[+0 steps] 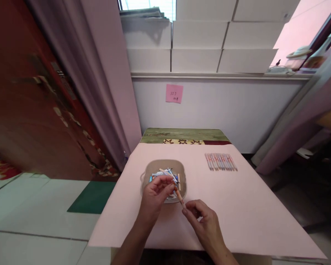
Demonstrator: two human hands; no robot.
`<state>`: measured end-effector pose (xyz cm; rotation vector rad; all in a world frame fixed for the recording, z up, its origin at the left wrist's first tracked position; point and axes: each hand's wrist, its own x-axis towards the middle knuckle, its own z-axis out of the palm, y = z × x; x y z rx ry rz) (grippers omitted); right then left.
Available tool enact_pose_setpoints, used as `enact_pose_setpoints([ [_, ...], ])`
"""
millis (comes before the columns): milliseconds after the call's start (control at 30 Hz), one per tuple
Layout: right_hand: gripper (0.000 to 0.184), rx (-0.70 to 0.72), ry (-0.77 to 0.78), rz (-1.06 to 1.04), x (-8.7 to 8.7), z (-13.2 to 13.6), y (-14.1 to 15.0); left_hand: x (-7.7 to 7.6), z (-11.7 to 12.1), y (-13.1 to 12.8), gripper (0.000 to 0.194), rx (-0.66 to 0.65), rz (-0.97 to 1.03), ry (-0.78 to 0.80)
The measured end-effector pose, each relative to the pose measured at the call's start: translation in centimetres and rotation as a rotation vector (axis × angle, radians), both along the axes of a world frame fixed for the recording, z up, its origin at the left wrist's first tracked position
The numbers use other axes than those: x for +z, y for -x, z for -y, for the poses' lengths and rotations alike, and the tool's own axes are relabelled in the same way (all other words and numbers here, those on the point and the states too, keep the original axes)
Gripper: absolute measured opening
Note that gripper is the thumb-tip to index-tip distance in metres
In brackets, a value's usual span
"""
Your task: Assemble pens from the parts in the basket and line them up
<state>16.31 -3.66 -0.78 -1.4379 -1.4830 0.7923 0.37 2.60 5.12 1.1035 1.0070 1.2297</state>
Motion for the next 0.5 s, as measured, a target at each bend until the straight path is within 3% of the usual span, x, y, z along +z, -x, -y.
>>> enact_pose_setpoints([
  [100,0.028,-0.049,-0.001,-0.052,-0.6,-0.1,-0.7,-0.9,0.4,-0.3,0.035,0.091,-0.079,-0.059],
  [200,0.031,-0.139,-0.019,-0.064,-1.8,-0.8,-3.1,-3.0,1.9,-0.4,0.025,0.139,-0.323,-0.151],
  [300,0.037,-0.344,-0.047,0.038,-3.1,-1.8,-8.2,-6.3,3.5,-0.4,0.015,-0.098,-0.560,-0.246],
  [400,0.042,-0.579,0.017,0.260,-4.0,-2.7,-14.7,-10.0,4.2,-0.4,0.015,-0.215,-0.650,-0.363],
  [500,0.038,-0.709,0.208,0.519,-4.2,-3.2,-20.2,-12.7,3.8,-0.3,0.016,-0.167,-0.657,-0.388],
])
